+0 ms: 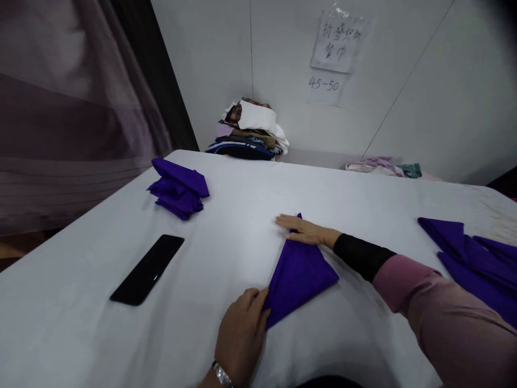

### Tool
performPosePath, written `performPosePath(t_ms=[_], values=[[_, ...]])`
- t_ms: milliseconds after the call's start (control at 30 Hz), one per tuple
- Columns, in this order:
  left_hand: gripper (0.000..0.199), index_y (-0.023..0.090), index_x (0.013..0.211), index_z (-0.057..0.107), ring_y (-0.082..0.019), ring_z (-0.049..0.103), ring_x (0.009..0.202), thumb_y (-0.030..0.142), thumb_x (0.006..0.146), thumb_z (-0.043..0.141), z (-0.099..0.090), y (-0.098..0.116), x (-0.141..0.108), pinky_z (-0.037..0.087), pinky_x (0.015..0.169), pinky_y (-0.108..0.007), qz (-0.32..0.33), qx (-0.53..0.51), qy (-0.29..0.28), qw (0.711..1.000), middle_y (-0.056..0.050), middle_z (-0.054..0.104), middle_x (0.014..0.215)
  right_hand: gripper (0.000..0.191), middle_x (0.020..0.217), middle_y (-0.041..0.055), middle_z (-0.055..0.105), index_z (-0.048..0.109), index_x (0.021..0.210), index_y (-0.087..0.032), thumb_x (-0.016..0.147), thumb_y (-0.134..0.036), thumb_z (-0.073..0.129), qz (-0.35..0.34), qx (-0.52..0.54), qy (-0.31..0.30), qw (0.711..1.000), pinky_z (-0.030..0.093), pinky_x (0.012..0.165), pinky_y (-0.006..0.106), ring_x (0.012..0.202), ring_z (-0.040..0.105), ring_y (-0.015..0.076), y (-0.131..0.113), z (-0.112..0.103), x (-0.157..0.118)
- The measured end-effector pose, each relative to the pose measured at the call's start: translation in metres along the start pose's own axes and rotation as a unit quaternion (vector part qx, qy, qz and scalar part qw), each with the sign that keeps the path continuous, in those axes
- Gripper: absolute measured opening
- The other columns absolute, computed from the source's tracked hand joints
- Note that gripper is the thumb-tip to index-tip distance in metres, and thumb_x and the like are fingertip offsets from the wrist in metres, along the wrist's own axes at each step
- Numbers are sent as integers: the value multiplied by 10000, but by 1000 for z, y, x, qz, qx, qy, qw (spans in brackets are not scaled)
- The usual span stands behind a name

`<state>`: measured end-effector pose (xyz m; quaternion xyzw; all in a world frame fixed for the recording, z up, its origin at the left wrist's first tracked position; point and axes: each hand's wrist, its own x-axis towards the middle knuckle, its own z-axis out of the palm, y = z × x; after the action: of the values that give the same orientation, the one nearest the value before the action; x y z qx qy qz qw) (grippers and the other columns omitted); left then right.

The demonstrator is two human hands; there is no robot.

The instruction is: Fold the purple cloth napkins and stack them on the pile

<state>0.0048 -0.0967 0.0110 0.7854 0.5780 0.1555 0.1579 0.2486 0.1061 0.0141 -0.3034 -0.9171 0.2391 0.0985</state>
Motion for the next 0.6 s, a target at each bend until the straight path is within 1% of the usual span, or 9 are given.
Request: performPosePath(t_ms=[100,167,200,267,333,400,467,533,600], values=[[310,210,1155,519,-190,569,920,203,850,464,-1,0,0,470,791,-335,-20,-11,-1,1000,-68,585,1073,440,1340,112,471,471,1296,-201,868,-299,503,2,13,17,1000,308,1031,415,1264,381,215,9,-17,-2],[237,215,1073,550,-184,572,878,216,850,468,-4,2,1,465,768,-327,-30,-15,-14,999,-57,588,1024,367,1205,102,568,563,1194,-200,830,-194,526,-10,-13,-3,1000,372,969,399,1132,497,208,12,-27,-2],[202,220,1029,562,-179,571,853,218,851,466,-6,3,1,460,753,-322,-36,-16,-21,999,-50,588,998,352,1150,96,590,591,1152,-198,808,-151,532,-13,-30,-16,999,393,940,385,1075,524,202,12,-31,-1],[157,223,963,573,-171,568,819,213,851,464,-10,5,4,447,727,-312,-46,-17,-36,998,-40,583,964,340,1074,92,606,623,1087,-186,765,-103,553,-2,-68,-42,997,411,897,362,1008,539,201,11,-37,3],[133,222,927,577,-163,565,806,207,845,473,-14,7,6,433,711,-299,-56,-23,-51,997,-30,577,943,310,1018,89,617,641,1026,-175,729,-101,587,31,-100,-69,992,417,862,350,960,544,208,11,-39,9],[110,222,896,580,-157,565,809,204,836,489,-17,9,9,423,703,-287,-67,-29,-65,995,-18,572,922,242,956,81,628,659,933,-170,701,-115,618,61,-114,-91,987,425,812,334,900,553,209,11,-39,16],[88,221,872,579,-154,567,813,207,828,505,-19,9,10,419,702,-282,-76,-31,-73,994,-8,569,910,162,900,73,633,662,827,-167,675,-119,636,74,-116,-96,986,429,754,311,839,558,201,9,-39,19],[116,221,921,571,-152,570,828,203,818,520,-20,9,11,422,711,-278,-80,-30,-70,994,-8,568,935,117,876,65,631,649,764,-166,662,-111,633,76,-115,-88,987,422,724,288,817,554,190,5,-43,19],[210,223,1018,547,-146,572,853,196,810,531,-20,8,12,426,727,-271,-80,-30,-60,995,-14,565,983,108,854,53,630,632,778,-169,689,-118,601,79,-111,-73,988,413,692,266,789,550,171,-2,-50,12]])
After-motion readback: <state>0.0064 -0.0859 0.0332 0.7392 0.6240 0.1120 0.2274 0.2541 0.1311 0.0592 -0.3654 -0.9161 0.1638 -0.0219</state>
